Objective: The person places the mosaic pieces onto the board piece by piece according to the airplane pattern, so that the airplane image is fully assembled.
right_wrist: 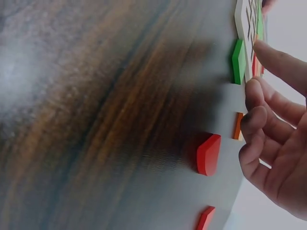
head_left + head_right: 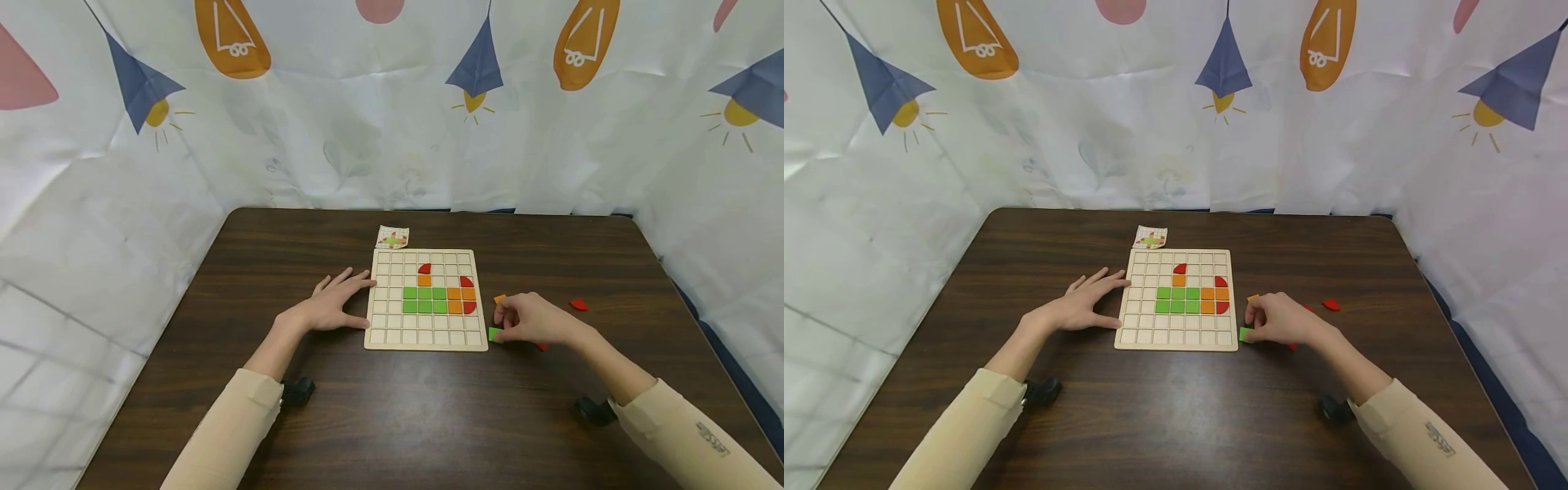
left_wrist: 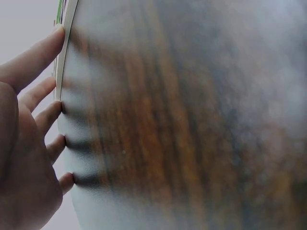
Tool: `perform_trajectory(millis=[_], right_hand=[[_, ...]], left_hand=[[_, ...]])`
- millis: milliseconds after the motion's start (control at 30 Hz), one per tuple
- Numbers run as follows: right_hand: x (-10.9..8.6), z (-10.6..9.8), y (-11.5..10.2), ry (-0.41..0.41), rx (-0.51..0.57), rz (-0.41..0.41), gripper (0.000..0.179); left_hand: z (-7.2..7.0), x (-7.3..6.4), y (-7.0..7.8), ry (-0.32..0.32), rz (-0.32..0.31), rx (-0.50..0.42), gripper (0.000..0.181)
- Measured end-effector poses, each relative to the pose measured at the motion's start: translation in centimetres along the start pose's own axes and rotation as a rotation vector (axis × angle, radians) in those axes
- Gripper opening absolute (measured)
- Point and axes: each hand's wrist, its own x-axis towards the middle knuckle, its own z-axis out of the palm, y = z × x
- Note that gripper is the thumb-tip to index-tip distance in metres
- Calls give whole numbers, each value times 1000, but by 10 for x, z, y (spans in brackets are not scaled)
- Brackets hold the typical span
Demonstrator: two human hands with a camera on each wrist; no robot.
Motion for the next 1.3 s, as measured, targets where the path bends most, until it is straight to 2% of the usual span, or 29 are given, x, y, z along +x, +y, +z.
perform_trajectory(millis=[333, 700, 867, 1133, 1300], right_hand=[[-1, 7, 0, -40, -7, -27, 26], [1, 6, 2, 25, -56, -20, 29], [1, 3, 4, 37, -51, -3, 23], [1, 5, 2, 52, -127, -42, 20], [2, 3, 1, 114, -132, -32, 21]], left_hand=[[2, 1, -3, 9, 4, 2, 88], [0, 0, 1, 5, 2, -1, 88], [0, 0, 1, 7, 1, 4, 88], [0, 0, 0, 5, 0, 5, 89], [1, 1, -1, 4, 3, 3, 89]])
